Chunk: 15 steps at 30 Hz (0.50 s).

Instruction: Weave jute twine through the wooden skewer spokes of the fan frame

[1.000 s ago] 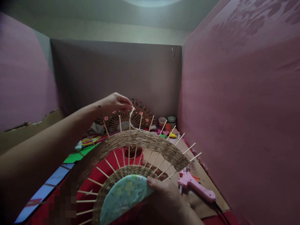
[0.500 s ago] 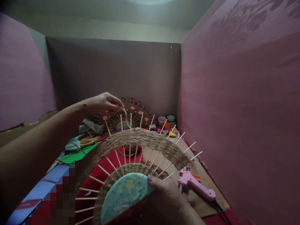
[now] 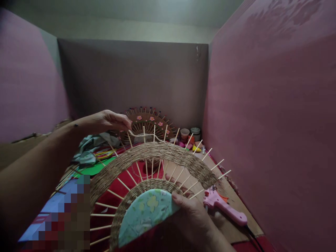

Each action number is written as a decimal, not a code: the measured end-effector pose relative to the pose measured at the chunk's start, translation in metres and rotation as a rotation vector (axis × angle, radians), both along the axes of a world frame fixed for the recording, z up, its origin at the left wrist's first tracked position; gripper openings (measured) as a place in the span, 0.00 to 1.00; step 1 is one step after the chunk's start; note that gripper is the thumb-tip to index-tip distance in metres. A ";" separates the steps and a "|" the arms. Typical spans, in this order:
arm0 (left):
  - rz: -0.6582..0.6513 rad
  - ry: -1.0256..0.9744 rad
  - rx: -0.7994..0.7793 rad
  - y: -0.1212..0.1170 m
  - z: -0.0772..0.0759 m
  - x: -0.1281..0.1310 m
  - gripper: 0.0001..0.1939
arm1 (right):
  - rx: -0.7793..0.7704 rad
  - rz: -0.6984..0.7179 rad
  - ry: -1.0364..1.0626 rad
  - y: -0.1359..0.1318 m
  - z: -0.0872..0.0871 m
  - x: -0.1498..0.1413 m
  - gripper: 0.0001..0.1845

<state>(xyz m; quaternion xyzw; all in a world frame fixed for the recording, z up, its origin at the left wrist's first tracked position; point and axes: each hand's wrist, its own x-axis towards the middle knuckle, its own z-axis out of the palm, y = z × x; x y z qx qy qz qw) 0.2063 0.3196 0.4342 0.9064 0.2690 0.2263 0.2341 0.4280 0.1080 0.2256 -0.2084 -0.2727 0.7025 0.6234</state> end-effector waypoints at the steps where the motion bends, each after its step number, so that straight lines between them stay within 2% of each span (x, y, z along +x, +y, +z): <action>1: -0.015 0.045 -0.046 0.002 -0.001 -0.002 0.07 | 0.000 0.000 -0.007 0.000 0.000 0.001 0.35; 3: -0.051 0.114 -0.178 0.006 -0.004 -0.004 0.08 | -0.006 -0.002 -0.019 0.000 0.000 0.002 0.36; 7: -0.065 0.015 -0.406 0.013 -0.011 -0.006 0.09 | -0.026 0.001 -0.045 0.001 -0.001 0.004 0.36; 11: -0.084 0.101 -0.449 0.017 -0.019 -0.008 0.07 | -0.015 -0.018 -0.030 0.001 -0.002 0.004 0.35; 15: -0.114 0.109 -0.455 0.010 -0.031 -0.012 0.06 | -0.056 -0.044 0.006 -0.001 -0.002 0.002 0.35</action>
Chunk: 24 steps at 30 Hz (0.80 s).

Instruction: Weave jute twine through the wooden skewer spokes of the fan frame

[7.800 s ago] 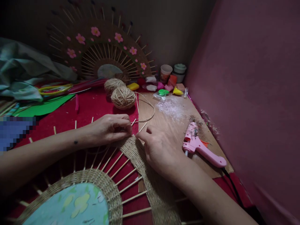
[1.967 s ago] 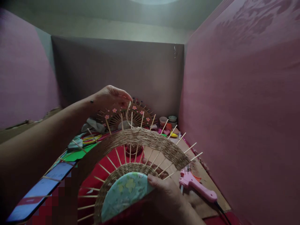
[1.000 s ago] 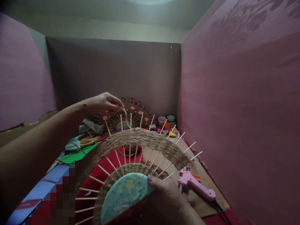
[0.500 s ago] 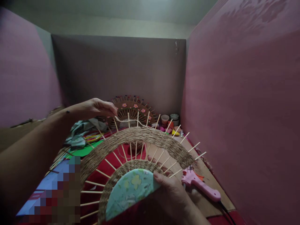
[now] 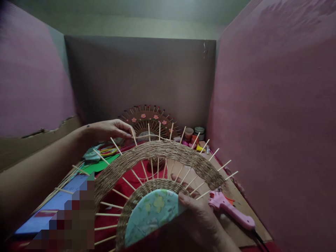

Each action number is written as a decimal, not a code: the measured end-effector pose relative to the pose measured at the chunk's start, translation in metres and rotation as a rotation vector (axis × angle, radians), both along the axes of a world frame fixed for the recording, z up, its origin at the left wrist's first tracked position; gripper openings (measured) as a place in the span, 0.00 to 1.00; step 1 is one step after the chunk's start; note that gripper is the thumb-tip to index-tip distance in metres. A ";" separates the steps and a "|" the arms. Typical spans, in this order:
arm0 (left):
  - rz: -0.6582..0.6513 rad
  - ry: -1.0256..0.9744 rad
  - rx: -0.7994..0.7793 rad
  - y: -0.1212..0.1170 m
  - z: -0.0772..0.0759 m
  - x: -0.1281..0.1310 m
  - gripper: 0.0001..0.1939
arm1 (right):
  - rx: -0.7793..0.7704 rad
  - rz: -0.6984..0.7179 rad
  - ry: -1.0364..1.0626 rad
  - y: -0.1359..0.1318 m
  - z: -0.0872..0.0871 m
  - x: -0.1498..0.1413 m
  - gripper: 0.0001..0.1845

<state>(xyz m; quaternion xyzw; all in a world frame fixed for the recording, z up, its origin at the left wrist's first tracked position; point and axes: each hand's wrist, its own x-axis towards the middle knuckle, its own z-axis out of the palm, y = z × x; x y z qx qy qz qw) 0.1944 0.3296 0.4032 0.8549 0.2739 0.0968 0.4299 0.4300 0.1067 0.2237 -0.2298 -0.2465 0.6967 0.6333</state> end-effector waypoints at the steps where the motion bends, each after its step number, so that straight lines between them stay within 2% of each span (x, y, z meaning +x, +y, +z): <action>1: 0.014 -0.013 -0.027 -0.003 -0.004 -0.001 0.06 | -0.016 -0.006 0.000 -0.001 0.000 0.000 0.34; 3: 0.036 -0.034 -0.090 -0.008 -0.013 -0.005 0.06 | -0.039 -0.014 -0.004 -0.001 0.000 0.000 0.34; 7: -0.002 -0.043 -0.132 -0.010 -0.030 -0.010 0.06 | -0.042 -0.020 -0.009 -0.001 -0.001 0.000 0.34; 13: -0.037 0.019 -0.131 -0.004 -0.041 -0.020 0.07 | -0.045 -0.065 -0.031 0.000 -0.002 0.001 0.35; 17: -0.053 -0.063 -0.123 -0.006 -0.043 -0.029 0.09 | -0.017 -0.096 -0.002 0.003 -0.004 0.000 0.36; 20: -0.031 -0.044 -0.096 -0.005 -0.041 -0.037 0.09 | -0.022 -0.094 0.018 0.004 -0.005 0.001 0.36; 24: 0.134 -0.117 -0.116 0.001 -0.032 -0.047 0.12 | -0.028 -0.096 0.015 0.002 -0.004 0.000 0.36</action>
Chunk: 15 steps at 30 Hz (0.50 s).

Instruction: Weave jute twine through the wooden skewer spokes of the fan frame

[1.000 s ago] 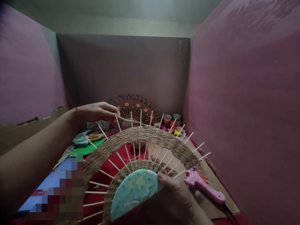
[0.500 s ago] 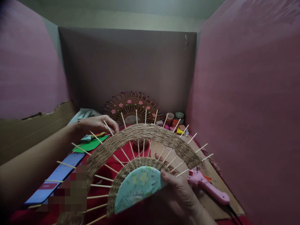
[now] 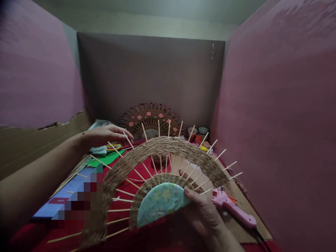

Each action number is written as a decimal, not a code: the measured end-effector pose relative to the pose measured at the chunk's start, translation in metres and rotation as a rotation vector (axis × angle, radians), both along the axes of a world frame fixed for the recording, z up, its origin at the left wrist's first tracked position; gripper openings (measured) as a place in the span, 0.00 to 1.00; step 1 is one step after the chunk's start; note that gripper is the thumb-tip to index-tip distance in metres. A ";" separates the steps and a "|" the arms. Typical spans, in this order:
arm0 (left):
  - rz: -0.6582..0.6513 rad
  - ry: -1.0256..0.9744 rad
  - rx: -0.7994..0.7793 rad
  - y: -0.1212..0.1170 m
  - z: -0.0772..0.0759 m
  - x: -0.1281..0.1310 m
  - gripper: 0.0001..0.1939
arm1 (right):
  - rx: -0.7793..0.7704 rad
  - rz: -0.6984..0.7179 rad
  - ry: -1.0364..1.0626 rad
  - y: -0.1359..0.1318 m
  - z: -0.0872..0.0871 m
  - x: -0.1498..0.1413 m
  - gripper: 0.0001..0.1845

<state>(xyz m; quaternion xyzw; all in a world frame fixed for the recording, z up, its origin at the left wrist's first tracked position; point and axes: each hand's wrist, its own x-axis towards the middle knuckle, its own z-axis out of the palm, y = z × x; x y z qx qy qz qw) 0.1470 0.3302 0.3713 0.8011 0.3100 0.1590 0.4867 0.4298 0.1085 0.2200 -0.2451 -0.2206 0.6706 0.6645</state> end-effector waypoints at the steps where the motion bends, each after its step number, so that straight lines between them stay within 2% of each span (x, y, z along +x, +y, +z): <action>1: 0.053 -0.061 -0.025 0.000 0.002 -0.001 0.12 | 0.005 0.005 -0.003 -0.001 0.001 0.000 0.36; 3: 0.109 -0.195 -0.082 -0.005 0.006 0.000 0.12 | 0.017 0.027 -0.007 -0.002 0.002 -0.001 0.36; 6: 0.041 -0.300 -0.176 -0.023 0.007 0.011 0.14 | 0.022 0.059 -0.015 -0.003 0.001 -0.001 0.36; 11: -0.170 -0.313 -0.329 -0.063 0.000 0.038 0.20 | 0.025 0.086 -0.028 -0.003 -0.004 0.002 0.37; 15: -0.167 -0.312 -0.351 -0.077 -0.008 0.046 0.14 | 0.031 0.081 -0.024 -0.003 -0.004 0.003 0.34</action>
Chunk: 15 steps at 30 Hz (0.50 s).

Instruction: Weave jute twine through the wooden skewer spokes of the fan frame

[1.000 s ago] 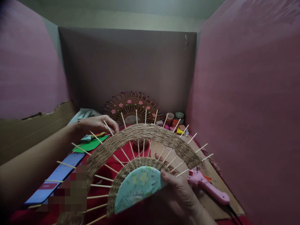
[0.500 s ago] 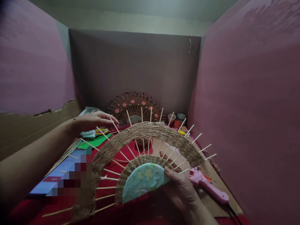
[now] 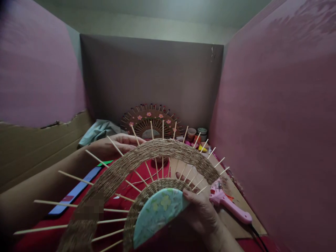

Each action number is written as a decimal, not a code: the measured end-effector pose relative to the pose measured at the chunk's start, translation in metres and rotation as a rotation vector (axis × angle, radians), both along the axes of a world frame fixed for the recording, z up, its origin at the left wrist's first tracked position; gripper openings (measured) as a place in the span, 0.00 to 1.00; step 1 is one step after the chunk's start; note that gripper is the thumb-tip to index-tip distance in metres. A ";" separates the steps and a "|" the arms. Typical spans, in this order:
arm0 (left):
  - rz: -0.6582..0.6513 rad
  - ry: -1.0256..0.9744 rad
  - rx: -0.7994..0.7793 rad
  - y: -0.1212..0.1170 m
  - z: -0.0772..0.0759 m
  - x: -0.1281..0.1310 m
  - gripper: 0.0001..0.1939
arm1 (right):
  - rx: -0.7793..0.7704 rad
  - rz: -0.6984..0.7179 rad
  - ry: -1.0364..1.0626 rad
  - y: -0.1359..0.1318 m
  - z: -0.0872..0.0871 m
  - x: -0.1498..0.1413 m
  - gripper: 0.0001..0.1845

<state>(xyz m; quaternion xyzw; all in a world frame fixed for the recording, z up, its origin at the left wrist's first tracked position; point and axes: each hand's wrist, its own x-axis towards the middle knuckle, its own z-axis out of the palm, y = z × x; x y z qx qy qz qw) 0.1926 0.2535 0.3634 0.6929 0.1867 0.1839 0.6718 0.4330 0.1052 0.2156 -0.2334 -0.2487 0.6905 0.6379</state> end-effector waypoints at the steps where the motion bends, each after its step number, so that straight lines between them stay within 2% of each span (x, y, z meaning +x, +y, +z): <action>1: 0.013 -0.001 0.002 0.000 -0.002 0.000 0.12 | -0.005 0.000 0.006 0.000 0.000 0.000 0.34; 4: 0.034 -0.032 0.014 0.006 -0.009 -0.004 0.07 | -0.037 0.006 0.032 0.001 0.001 0.002 0.33; 9: 0.091 -0.085 -0.086 0.007 -0.017 0.001 0.12 | -0.038 0.014 0.057 0.003 -0.001 0.006 0.33; 12: 0.066 -0.111 -0.133 0.002 -0.019 0.006 0.15 | -0.016 0.019 0.043 0.003 -0.004 0.008 0.31; 15: 0.033 -0.101 -0.117 0.001 -0.024 0.007 0.11 | -0.020 0.019 0.052 0.003 -0.005 0.008 0.31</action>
